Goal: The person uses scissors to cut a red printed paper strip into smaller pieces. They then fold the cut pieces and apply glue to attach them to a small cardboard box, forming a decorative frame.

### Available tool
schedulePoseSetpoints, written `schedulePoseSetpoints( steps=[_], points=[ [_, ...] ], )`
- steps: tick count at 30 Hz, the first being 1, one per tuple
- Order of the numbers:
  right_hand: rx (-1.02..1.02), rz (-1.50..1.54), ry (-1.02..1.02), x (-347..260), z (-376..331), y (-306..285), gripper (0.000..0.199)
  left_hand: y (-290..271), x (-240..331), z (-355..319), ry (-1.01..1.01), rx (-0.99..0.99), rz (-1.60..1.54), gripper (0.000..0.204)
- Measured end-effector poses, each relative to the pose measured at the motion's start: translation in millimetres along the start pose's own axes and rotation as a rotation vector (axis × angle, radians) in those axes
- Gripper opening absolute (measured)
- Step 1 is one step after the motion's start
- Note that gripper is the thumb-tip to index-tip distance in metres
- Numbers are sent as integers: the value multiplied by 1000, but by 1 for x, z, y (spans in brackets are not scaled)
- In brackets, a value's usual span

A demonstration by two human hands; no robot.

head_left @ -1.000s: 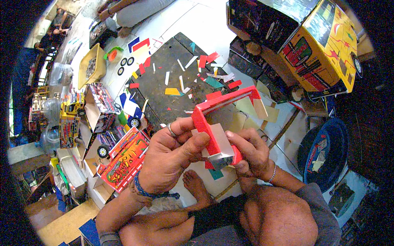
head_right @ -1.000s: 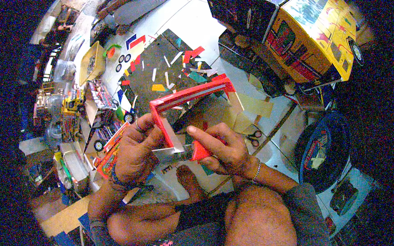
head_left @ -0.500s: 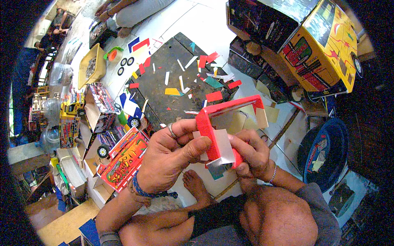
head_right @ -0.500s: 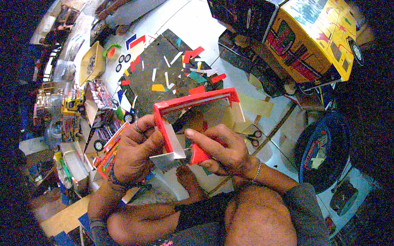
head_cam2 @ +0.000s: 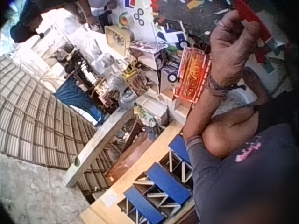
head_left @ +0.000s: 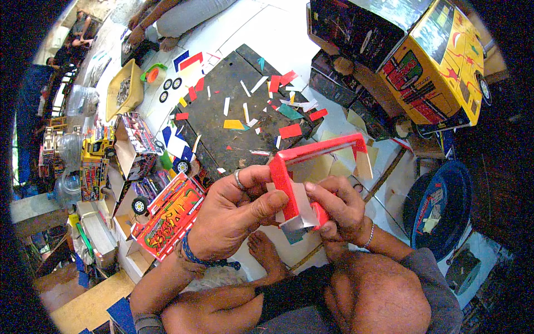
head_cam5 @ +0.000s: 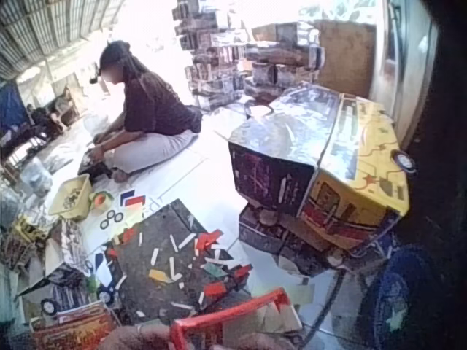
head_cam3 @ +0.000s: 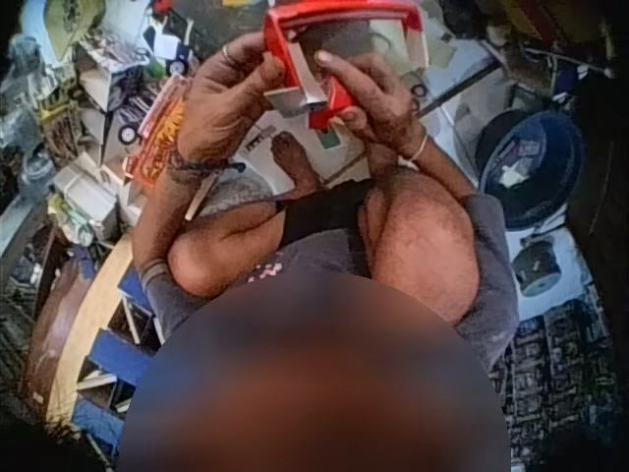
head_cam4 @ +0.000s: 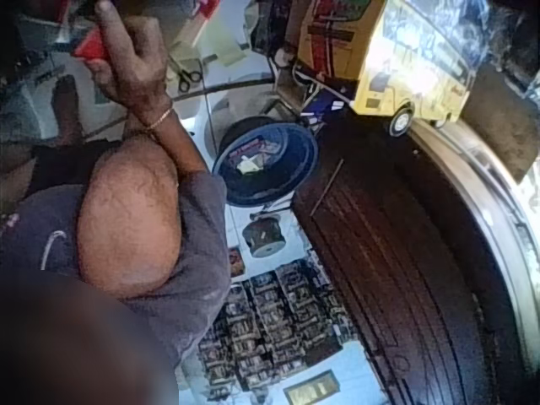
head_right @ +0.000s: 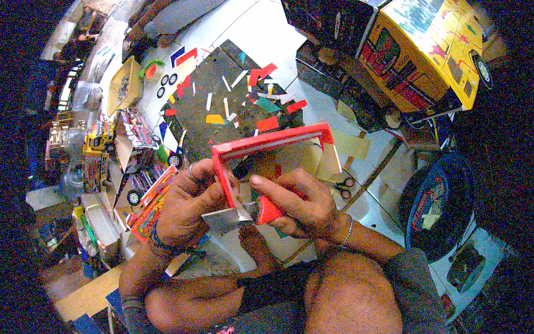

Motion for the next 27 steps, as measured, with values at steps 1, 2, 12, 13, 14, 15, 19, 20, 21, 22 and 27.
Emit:
schedulePoseSetpoints(
  steps=[1, 2, 12, 13, 14, 15, 19, 20, 21, 22, 27],
  points=[
    [2, 6, 16, 1, 0, 0, 57, 1, 0, 0, -5, -11, 14, 34],
    [4, 12, 32, 2, 0, 0, 57, 2, 0, 0, -10, -9, 11, 34],
    [3, 30, 12, 1, 3, -1, 56, 1, 3, -2, -37, 35, 110, 24],
    [-6, 25, 17, 1, 2, -1, 56, -1, 2, -2, -44, 51, 154, 24],
    [-15, 16, 11, 1, 2, -1, 56, 2, 2, -1, -32, 13, 84, 28],
    [-12, 15, 22, 2, 2, -1, 57, 3, 2, -1, -31, -4, 55, 31],
    [-8, 4, 28, 3, 2, 0, 59, 1, -1, 0, -29, -14, 32, 34],
    [0, 6, 23, 3, 2, 0, 60, 2, -1, 0, -25, -32, 42, 34],
    [2, -5, 54, 6, 2, 1, 60, 3, -2, 0, -22, -49, 53, 34],
    [13, -13, 77, 9, 3, 0, 61, 4, -2, 0, -17, -63, 72, 34],
    [-20, -10, 87, 9, 4, -2, 65, 7, -4, -1, -2, -85, 59, 34]
  ],
)
Point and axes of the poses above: each hand's wrist, its own z-axis towards the middle knuckle, its own y-axis out of the palm, x = y × z, the point moved 9 cm from there along z, towards the middle knuckle, and after that the axes turned 5 degrees about x, right-handed, at the moved point
